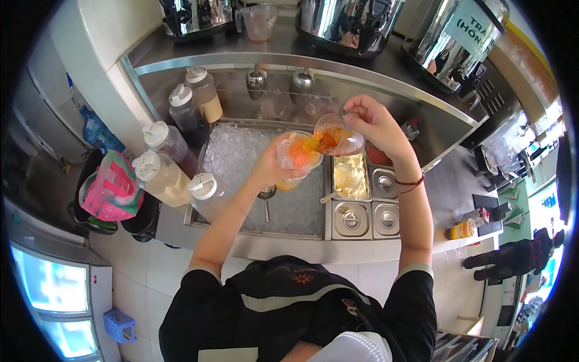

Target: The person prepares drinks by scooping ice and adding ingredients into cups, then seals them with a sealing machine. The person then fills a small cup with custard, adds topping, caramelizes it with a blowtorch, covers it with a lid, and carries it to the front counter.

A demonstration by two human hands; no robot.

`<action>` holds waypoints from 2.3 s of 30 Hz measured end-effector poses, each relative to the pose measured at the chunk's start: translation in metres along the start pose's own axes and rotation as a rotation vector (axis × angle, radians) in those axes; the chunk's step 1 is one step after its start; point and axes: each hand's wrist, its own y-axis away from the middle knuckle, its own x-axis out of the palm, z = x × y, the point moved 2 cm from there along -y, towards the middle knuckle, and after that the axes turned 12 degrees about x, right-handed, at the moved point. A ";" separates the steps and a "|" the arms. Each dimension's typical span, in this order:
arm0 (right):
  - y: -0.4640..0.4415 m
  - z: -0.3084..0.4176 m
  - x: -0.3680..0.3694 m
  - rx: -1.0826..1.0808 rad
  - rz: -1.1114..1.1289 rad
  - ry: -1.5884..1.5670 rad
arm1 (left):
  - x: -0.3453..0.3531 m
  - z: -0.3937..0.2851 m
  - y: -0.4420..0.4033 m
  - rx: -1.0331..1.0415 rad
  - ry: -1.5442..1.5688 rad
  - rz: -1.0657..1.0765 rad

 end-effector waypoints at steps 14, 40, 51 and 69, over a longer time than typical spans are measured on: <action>0.005 0.046 0.007 -0.121 -0.019 0.431 | 0.013 -0.019 -0.004 0.019 0.106 0.033; 0.023 0.045 -0.075 -0.548 -0.961 -0.390 | 0.047 -0.115 -0.080 0.076 0.423 0.129; -0.102 -0.025 -0.152 -0.385 -1.418 0.392 | 0.025 -0.118 -0.039 -0.063 0.424 0.123; 0.296 -0.120 -0.180 0.300 -1.049 0.515 | 0.219 -0.057 -0.001 -0.220 0.533 0.436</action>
